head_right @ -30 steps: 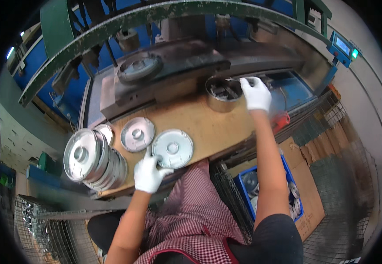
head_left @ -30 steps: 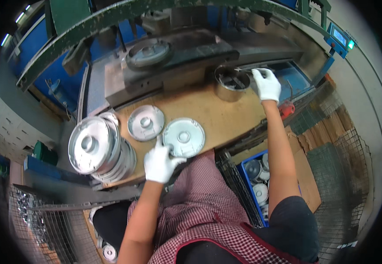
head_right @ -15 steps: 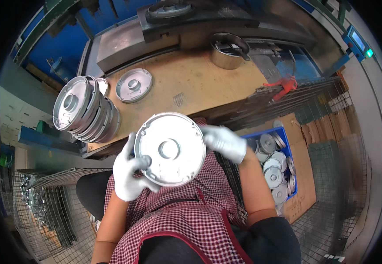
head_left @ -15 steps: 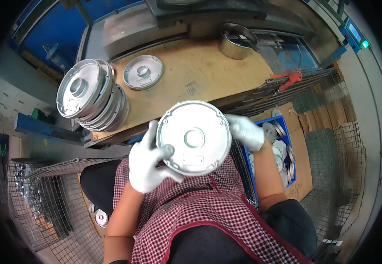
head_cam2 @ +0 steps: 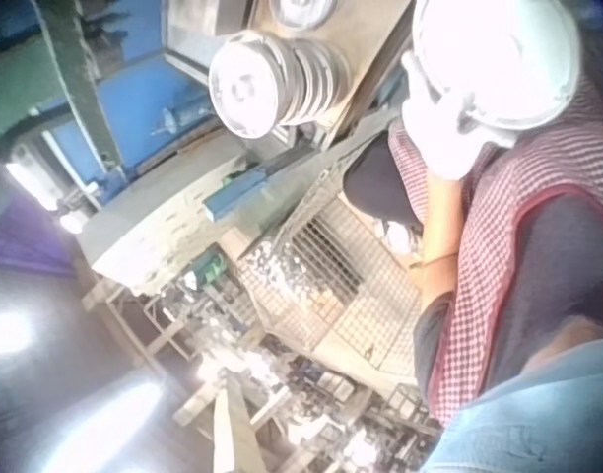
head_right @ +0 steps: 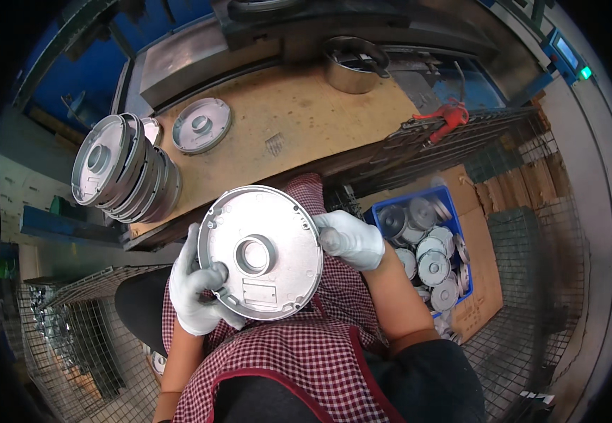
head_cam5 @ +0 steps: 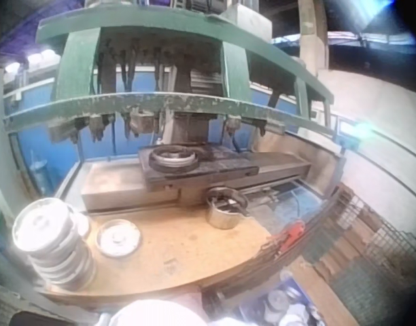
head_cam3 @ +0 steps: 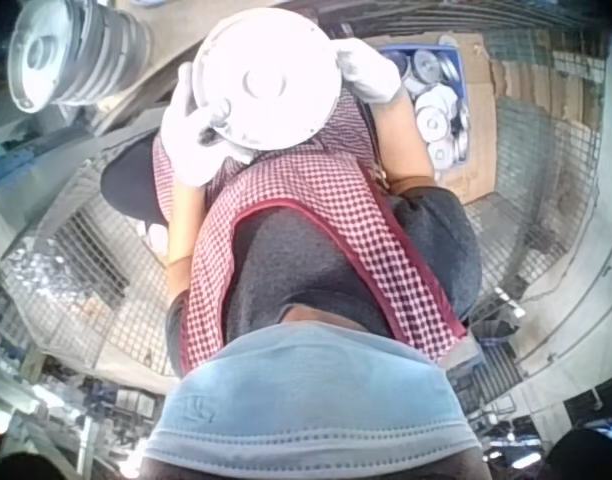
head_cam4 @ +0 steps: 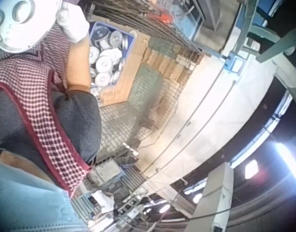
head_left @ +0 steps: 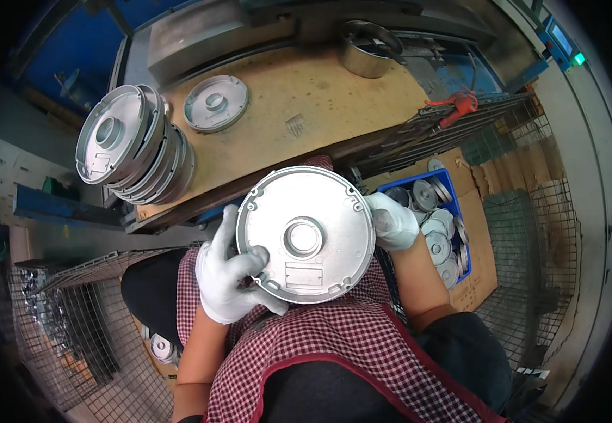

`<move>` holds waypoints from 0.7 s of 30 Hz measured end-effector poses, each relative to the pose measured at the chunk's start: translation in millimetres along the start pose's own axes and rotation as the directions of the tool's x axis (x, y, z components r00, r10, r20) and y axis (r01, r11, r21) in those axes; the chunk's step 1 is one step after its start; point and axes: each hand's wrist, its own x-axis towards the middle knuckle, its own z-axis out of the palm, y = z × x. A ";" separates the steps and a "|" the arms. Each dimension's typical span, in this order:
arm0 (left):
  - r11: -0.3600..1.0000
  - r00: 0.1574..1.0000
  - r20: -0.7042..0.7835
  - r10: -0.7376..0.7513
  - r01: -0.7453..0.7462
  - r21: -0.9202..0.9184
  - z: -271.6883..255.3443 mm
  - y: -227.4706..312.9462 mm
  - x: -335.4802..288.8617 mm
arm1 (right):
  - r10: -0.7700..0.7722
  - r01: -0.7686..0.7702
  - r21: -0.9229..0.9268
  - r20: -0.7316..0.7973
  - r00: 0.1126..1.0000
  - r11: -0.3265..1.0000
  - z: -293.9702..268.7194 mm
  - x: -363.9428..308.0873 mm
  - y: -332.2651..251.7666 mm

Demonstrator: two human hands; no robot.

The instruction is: Assembling and checking metal components using a fabrication machine and pneumatic tool.

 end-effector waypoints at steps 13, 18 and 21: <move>0.987 0.977 0.214 0.017 -0.051 0.152 44.9 -20.2 -15.7 | 0.447 -0.059 0.565 -0.579 0.682 0.823 -121.1 -73.7 127.9; 0.999 0.948 0.317 -0.036 0.021 0.050 60.5 -19.3 -16.2 | 0.675 -0.033 0.674 -0.736 0.054 0.738 -187.8 -270.0 273.0; 0.991 0.924 0.356 -0.137 0.129 0.048 56.1 -13.9 -13.8 | 0.676 0.337 0.613 -0.729 -0.107 0.715 -165.9 -336.1 321.8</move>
